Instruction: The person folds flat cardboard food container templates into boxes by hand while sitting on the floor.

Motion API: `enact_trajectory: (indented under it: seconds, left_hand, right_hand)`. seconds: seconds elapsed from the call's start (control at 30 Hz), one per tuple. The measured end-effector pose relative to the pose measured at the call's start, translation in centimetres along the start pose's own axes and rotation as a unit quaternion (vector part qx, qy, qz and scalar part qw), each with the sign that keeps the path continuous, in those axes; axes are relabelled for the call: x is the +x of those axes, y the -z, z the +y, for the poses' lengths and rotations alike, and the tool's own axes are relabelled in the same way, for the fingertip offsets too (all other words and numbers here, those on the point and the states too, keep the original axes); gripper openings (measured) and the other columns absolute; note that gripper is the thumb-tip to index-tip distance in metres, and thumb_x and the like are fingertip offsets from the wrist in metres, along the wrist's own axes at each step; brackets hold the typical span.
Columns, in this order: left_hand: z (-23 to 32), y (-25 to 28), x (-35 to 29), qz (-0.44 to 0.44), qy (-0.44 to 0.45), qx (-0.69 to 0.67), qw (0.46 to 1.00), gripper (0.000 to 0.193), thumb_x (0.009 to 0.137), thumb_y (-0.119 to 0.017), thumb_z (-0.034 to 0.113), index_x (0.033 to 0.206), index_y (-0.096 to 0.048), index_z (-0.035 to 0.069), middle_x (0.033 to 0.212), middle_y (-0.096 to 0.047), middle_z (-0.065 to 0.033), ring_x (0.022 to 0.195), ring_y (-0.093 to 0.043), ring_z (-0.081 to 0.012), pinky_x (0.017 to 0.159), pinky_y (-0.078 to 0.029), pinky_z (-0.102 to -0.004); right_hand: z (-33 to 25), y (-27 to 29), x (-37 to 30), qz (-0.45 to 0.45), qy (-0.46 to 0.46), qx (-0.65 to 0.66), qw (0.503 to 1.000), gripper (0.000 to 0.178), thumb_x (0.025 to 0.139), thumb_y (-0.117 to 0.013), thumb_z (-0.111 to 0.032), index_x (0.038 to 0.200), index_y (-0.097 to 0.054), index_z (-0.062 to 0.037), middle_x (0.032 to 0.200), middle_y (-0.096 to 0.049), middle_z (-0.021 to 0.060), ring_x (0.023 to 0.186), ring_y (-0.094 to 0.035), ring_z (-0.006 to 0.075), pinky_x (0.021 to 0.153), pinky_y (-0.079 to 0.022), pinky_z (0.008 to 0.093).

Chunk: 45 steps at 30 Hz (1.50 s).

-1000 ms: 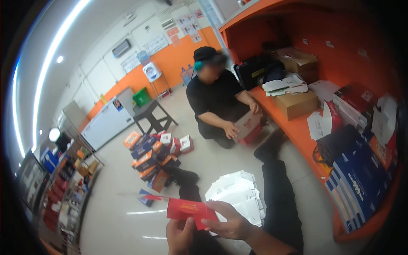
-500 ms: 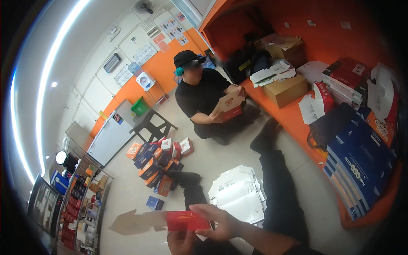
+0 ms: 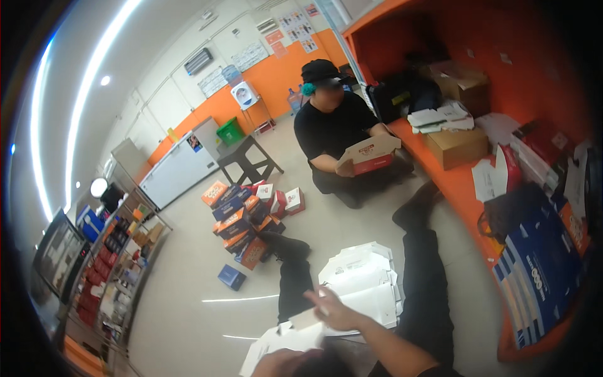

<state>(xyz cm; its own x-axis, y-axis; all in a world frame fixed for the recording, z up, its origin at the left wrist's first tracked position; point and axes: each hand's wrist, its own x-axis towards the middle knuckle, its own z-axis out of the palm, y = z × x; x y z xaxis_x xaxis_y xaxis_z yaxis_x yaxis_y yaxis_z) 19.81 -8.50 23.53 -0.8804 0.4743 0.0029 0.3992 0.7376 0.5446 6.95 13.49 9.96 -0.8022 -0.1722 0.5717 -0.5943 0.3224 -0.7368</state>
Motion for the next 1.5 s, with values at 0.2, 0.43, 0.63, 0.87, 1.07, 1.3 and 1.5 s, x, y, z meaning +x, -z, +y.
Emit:
enact_trajectory:
  seconds: [0.2,0.43,0.63,0.87,1.07,1.3,1.5]
  left_hand:
    - [-0.9,0.9,0.6,0.005,0.261,-0.057,0.963,0.029,0.096,-0.074,0.029,0.113,-0.074,0.006,0.087,-0.074,-0.0098,0.063,-0.068,-0.0139,0.061,-0.055,-0.0312]
    - [-9.6,-3.3,-1.9,0.020,0.272,-0.467,0.841,0.029,0.108,-0.053,0.026,0.125,-0.060,0.004,0.104,-0.068,-0.0036,0.089,-0.063,-0.0127,0.078,-0.054,-0.0302]
    - [-9.6,-4.5,-2.2,0.059,0.285,-0.377,0.879,0.022,0.104,-0.061,0.022,0.116,-0.067,0.005,0.100,-0.069,-0.0047,0.086,-0.064,-0.0128,0.078,-0.054,-0.0293]
    - [-9.2,-5.1,-2.5,0.148,0.244,-0.304,0.909,0.014,0.100,-0.066,0.013,0.104,-0.071,0.001,0.095,-0.071,-0.0063,0.086,-0.066,-0.0146,0.083,-0.055,-0.0313]
    - [-9.2,-4.6,-2.8,0.139,0.168,-0.269,0.938,0.010,0.098,-0.066,0.009,0.103,-0.070,0.001,0.094,-0.070,-0.0076,0.087,-0.066,-0.0152,0.083,-0.054,-0.0313]
    - [-8.3,-4.1,-3.0,0.098,0.207,-0.339,0.912,0.010,0.098,-0.065,0.010,0.099,-0.071,0.002,0.095,-0.070,-0.0080,0.092,-0.067,-0.0153,0.085,-0.053,-0.0306]
    - [-5.0,-2.0,-0.1,0.100,0.193,-0.238,0.947,0.021,0.098,-0.062,0.020,0.092,-0.071,0.002,0.090,-0.067,-0.0119,0.083,-0.064,-0.0229,0.079,-0.051,-0.0367]
  right_hand:
    - [-6.4,1.9,-0.2,-0.206,0.062,0.147,0.965,0.047,0.095,-0.070,-0.042,0.129,-0.066,-0.0093,0.115,-0.071,0.0108,0.117,-0.062,0.0285,0.112,-0.038,0.0422]
    - [-7.2,-1.2,-0.2,-0.057,0.098,0.018,0.993,0.035,0.088,-0.078,-0.027,0.116,-0.073,-0.0074,0.099,-0.072,0.0095,0.094,-0.066,0.0304,0.090,-0.048,0.0404]
    - [-7.4,-3.5,-2.5,-0.129,0.089,0.024,0.987,0.027,0.089,-0.075,-0.018,0.115,-0.076,-0.0117,0.102,-0.067,0.0079,0.103,-0.062,0.0266,0.094,-0.047,0.0397]
    - [-7.3,-4.2,-2.7,-0.101,0.072,0.094,0.988,0.023,0.085,-0.079,-0.015,0.107,-0.081,-0.0175,0.112,-0.066,0.0054,0.111,-0.060,0.0241,0.098,-0.044,0.0380]
    - [-5.7,-4.7,-3.7,-0.156,0.087,0.101,0.979,0.022,0.087,-0.078,-0.017,0.109,-0.080,-0.0190,0.117,-0.069,0.0013,0.117,-0.059,0.0235,0.103,-0.039,0.0408]
    - [-5.9,-4.4,-3.4,-0.157,0.131,0.106,0.973,0.020,0.086,-0.078,-0.018,0.106,-0.079,-0.0150,0.110,-0.072,0.0016,0.110,-0.063,0.0252,0.097,-0.043,0.0424]
    - [-5.4,-3.0,-2.2,-0.062,0.155,0.091,0.982,0.019,0.081,-0.081,-0.011,0.099,-0.079,-0.0155,0.113,-0.075,0.0082,0.107,-0.068,0.0314,0.096,-0.050,0.0461]
